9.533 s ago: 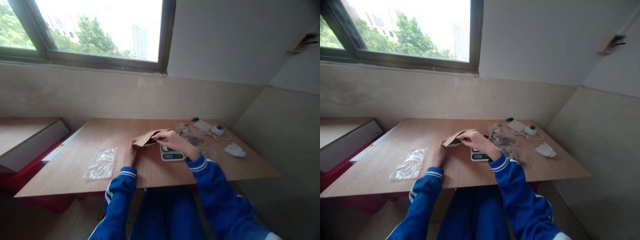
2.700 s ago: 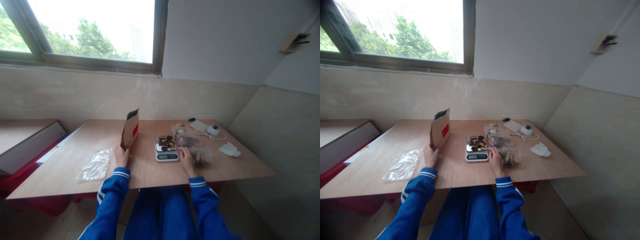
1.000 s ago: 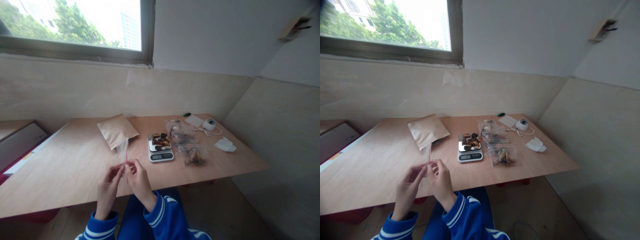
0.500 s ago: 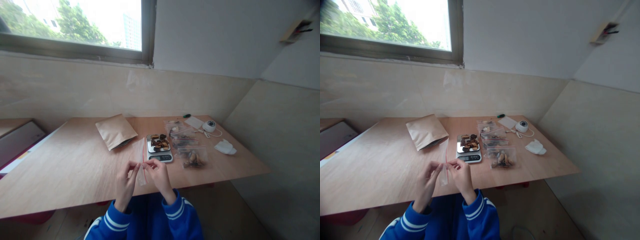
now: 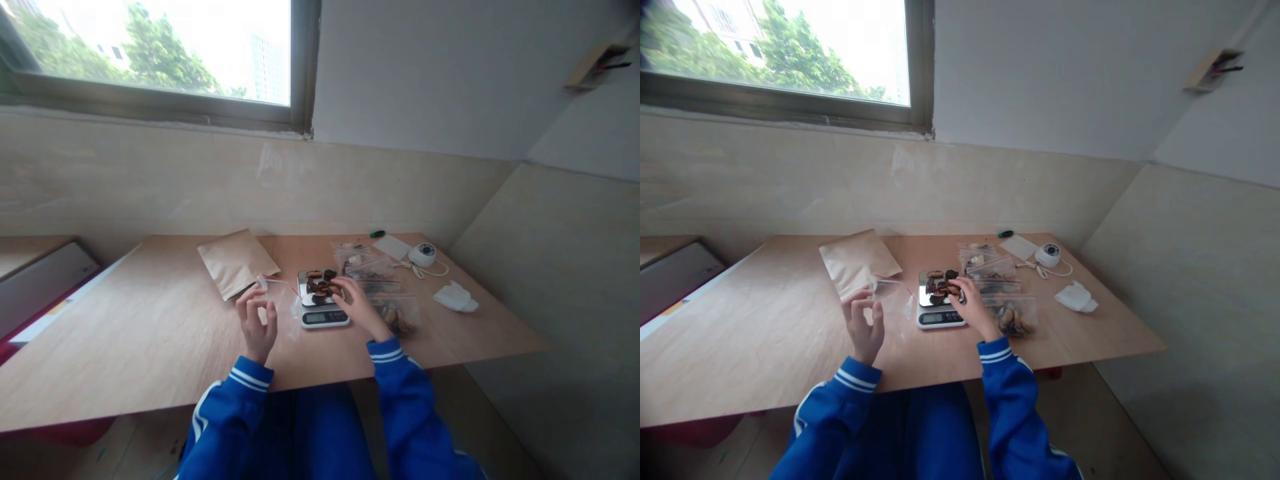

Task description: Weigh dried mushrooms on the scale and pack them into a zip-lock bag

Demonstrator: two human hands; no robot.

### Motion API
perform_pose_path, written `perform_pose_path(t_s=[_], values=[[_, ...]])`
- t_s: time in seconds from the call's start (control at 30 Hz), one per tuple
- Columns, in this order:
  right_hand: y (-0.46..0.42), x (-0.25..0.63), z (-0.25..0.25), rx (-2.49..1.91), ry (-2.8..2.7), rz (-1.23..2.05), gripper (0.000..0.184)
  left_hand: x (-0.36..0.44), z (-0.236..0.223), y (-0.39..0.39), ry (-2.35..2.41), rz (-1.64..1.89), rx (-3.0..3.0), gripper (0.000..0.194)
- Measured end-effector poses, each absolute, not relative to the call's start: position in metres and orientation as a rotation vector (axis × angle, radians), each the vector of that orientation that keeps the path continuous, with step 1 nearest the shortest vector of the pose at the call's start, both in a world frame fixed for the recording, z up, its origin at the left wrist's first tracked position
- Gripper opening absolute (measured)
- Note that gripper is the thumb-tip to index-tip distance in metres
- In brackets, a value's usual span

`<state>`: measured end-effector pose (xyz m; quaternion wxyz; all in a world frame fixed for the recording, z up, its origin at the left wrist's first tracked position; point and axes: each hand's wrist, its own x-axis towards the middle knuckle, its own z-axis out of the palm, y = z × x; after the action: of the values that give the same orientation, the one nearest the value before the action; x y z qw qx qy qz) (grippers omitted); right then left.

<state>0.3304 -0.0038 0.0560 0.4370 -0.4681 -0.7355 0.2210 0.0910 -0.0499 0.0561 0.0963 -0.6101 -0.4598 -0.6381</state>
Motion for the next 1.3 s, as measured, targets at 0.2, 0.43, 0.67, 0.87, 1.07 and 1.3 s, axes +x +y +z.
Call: perform_pose_path(t_s=[0.2,0.43,0.67,0.87,1.07,1.3], values=[[0.027,0.348,0.043,-1.218,-2.193,0.536,0.050,0.096,0.020,-0.027,-1.311,-1.937,-1.868,0.004],[0.030,0.345,0.046,-1.156,-2.171,0.478,0.023,0.099,0.020,-0.026,-1.337,-1.955,-1.833,0.007],[0.034,0.337,0.032,-1.217,-2.102,0.385,0.016,0.098,0.016,-0.023,-1.344,-2.039,-1.815,0.007],[0.034,0.331,0.023,-1.232,-2.080,0.218,0.018,0.097,0.009,-0.020,-1.398,-2.009,-1.835,0.008],[0.032,0.328,0.026,-1.230,-2.140,0.079,0.020,0.097,0.010,-0.021,-1.404,-1.991,-1.850,0.009],[0.032,0.319,0.029,-1.316,-2.221,-0.087,0.029,0.097,0.010,-0.021,-1.428,-2.017,-1.849,0.006]])
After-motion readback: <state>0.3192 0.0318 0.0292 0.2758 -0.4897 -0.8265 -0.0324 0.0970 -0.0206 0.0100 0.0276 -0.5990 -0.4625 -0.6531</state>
